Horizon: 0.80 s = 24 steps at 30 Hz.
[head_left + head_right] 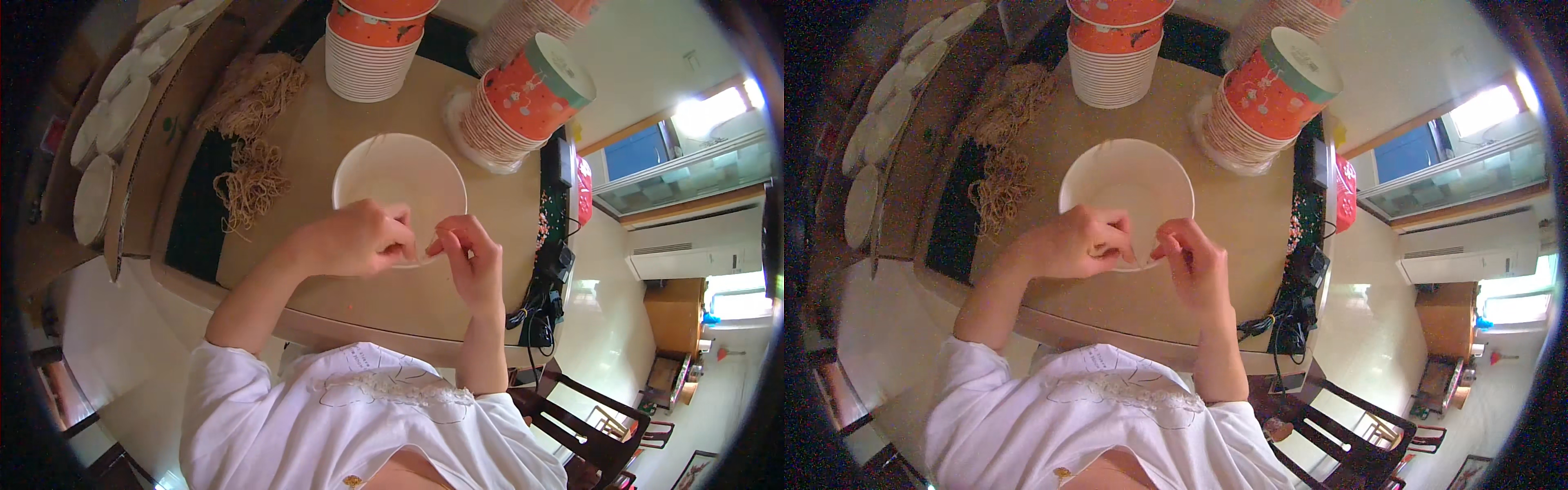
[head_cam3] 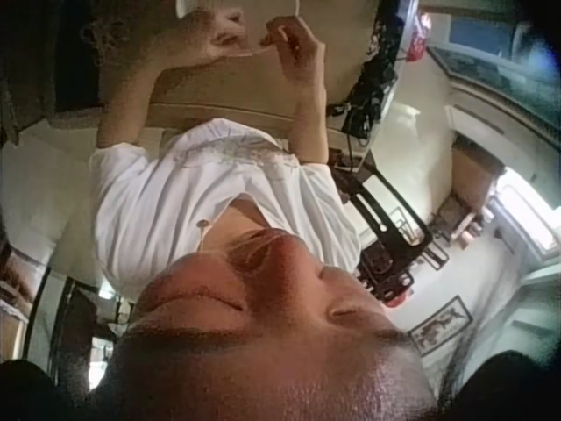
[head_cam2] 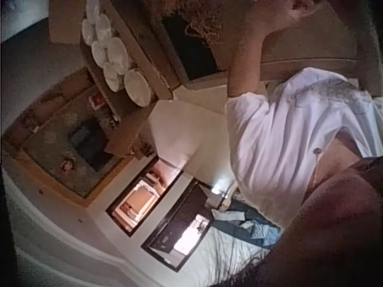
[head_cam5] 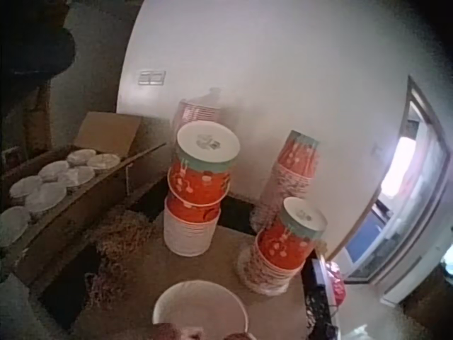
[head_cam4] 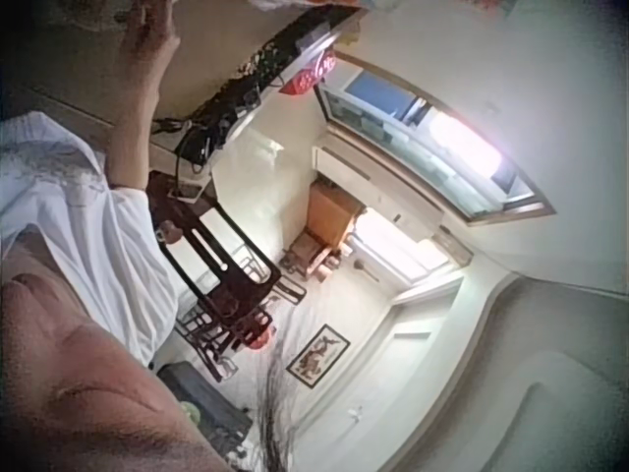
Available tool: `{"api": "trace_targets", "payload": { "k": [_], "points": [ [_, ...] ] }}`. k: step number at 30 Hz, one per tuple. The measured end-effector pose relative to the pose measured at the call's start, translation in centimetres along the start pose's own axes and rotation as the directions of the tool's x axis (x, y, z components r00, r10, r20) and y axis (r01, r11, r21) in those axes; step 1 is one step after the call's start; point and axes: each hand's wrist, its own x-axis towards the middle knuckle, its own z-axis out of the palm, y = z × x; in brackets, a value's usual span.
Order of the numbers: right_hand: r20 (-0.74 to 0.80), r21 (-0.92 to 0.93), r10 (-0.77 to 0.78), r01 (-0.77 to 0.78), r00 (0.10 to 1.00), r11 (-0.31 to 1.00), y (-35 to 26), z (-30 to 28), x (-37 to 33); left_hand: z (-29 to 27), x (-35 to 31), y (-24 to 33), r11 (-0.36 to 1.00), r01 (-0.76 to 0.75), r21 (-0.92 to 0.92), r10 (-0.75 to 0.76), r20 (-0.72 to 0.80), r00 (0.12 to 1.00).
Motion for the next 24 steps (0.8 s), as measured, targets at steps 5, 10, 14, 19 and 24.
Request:
{"api": "trace_targets", "payload": {
  "k": [5,10,14,19,24],
  "points": [
    [0.031,0.018,0.085,-0.086,0.996,0.996,-0.7,-0.6,0.3,0.5,0.3,0.3,0.941,-0.178,0.287,0.209,-0.081,0.975],
    [0.048,0.072,0.027,-0.03,0.998,0.997,-0.2,-0.6,0.4,2.1,1.5,1.3,0.817,-0.173,0.55,0.299,-0.149,0.942],
    [-0.003,0.011,0.049,-0.048,0.999,0.999,0.0,-0.3,0.0,3.1,1.9,0.7,0.699,-0.159,0.697,0.386,-0.181,0.905],
    [-0.027,-0.068,0.029,-0.031,0.999,0.997,0.6,-0.2,-0.5,3.2,1.5,1.0,0.668,-0.176,0.723,0.362,-0.109,0.926],
    [-0.182,-0.11,-0.085,0.065,0.98,0.992,0.7,0.3,-1.3,4.3,1.2,1.5,0.977,0.023,0.21,0.046,-0.314,0.948]
  ]
}}
